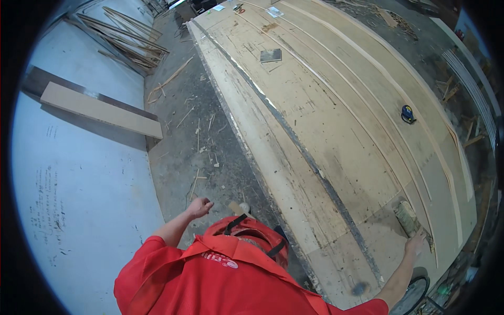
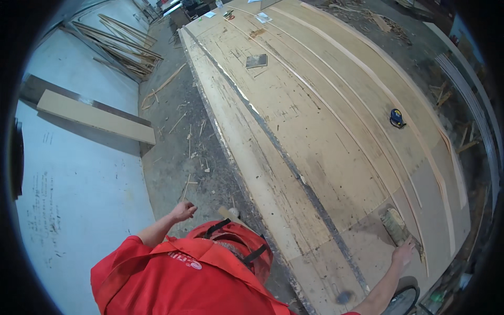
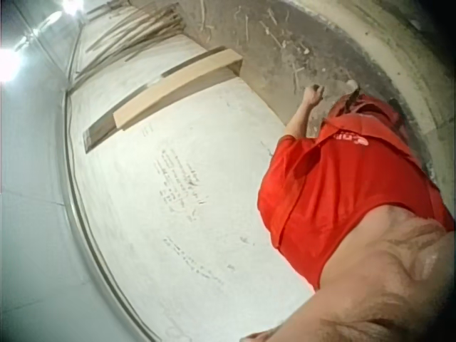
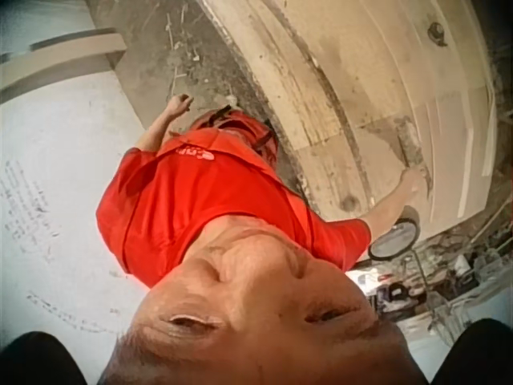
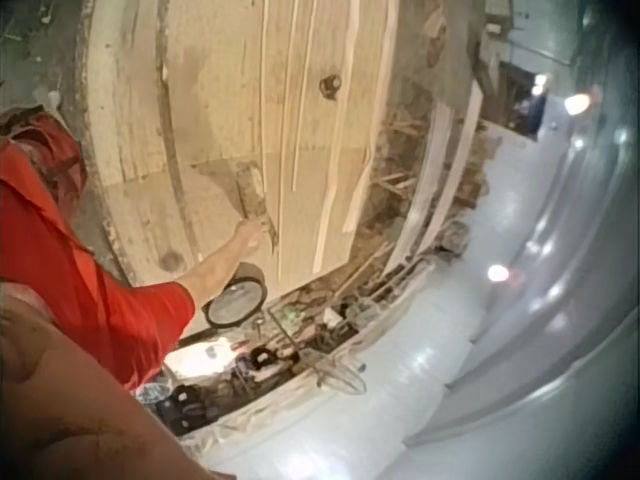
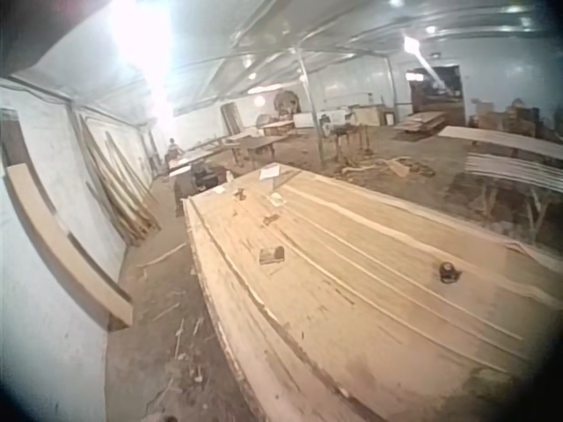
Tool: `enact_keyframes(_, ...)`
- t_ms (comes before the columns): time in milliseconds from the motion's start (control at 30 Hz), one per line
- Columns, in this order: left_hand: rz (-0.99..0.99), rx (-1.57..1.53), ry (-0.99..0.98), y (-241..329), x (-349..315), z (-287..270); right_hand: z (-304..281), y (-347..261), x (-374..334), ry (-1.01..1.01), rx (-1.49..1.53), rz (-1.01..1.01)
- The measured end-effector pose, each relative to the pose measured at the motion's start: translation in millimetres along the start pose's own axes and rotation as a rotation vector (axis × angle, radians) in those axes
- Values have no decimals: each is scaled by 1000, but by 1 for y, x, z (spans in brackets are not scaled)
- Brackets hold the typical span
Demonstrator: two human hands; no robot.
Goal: Measuring, cutting, and drilling wooden strips to manufacture furniture components.
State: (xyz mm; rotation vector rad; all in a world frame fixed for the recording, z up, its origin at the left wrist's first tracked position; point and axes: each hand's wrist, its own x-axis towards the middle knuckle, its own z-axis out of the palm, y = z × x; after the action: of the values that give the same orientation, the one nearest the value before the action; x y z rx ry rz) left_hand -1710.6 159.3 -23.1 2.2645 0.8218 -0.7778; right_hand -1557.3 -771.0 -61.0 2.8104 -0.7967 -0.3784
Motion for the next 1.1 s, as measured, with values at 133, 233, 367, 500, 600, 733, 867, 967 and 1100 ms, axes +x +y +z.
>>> enact_keyframes(133, 72, 107, 24, 40, 32, -30, 15, 6, 11, 112, -54, -169)
enact_keyframes(233, 242, 187, 155, 72, 64, -57, -11, -23, -5, 324, -44, -215)
enact_keyframes(367, 474, 278, 274, 152, 106, -102, -134, -92, -64, 399, 128, -235)
enact_keyframes(500, 808, 455, 291, 217, 191, -150, -272, -177, -165, 265, 390, -567)
enact_keyframes(600, 984, 714, 328, 265, 290, -194, -287, -250, -225, -84, 701, -585)
enact_keyframes(733, 1148, 952, 456, 322, 386, -237, -179, -326, -317, -388, 859, -271)
enact_keyframes(867, 1238, 1095, 302, 352, 462, -283, -227, -485, -389, -574, 1325, -17)
enact_keyframes(967, 1382, 1191, 188, 368, 491, -302, -229, -544, -412, -250, 1085, -501)
enact_keyframes(1100, 1421, 1223, 44, 374, 501, -312, -190, -571, -418, -72, 1109, -435)
